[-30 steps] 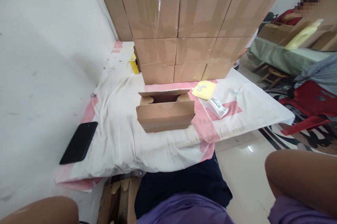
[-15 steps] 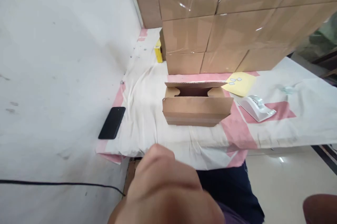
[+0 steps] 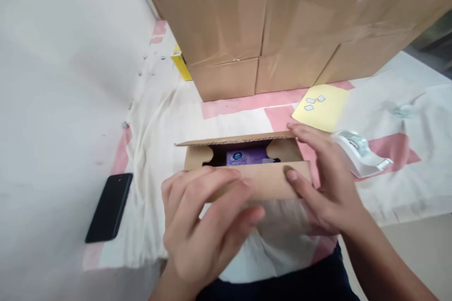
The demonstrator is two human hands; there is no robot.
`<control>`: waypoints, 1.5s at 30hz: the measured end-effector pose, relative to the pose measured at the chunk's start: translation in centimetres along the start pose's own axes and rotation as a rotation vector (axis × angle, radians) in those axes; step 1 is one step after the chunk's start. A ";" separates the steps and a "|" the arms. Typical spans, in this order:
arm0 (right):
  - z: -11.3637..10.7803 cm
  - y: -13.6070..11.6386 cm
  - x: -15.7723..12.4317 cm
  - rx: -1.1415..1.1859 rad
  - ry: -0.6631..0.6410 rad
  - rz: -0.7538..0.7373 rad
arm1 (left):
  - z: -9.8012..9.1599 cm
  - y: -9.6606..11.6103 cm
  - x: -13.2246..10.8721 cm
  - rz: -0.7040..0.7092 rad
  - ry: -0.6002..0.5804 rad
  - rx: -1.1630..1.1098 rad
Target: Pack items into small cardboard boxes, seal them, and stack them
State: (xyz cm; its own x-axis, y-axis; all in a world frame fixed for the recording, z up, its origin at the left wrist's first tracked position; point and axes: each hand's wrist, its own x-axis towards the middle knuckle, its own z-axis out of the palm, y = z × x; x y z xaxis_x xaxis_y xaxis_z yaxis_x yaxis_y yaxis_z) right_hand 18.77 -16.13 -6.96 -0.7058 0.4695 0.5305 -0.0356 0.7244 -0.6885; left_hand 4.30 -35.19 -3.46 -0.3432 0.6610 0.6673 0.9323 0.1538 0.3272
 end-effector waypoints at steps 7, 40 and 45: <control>0.7 1.1 0.1 0.164 -0.025 0.055 | 3.7 -0.5 2.3 0.137 -0.125 0.157; 1.1 2.4 -1.0 0.306 -0.010 0.063 | 4.5 2.4 0.2 -0.049 -0.123 0.400; 1.1 3.1 -1.4 0.236 -0.047 0.023 | 5.1 2.0 0.6 -0.052 -0.200 0.289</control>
State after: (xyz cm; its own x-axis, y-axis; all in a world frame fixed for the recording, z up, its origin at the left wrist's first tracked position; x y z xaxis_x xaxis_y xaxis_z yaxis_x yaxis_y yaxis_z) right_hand 18.86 -15.11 -10.33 -0.7404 0.4563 0.4936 -0.1799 0.5730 -0.7996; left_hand 6.51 -30.78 -5.80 -0.3888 0.7729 0.5015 0.9176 0.3738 0.1352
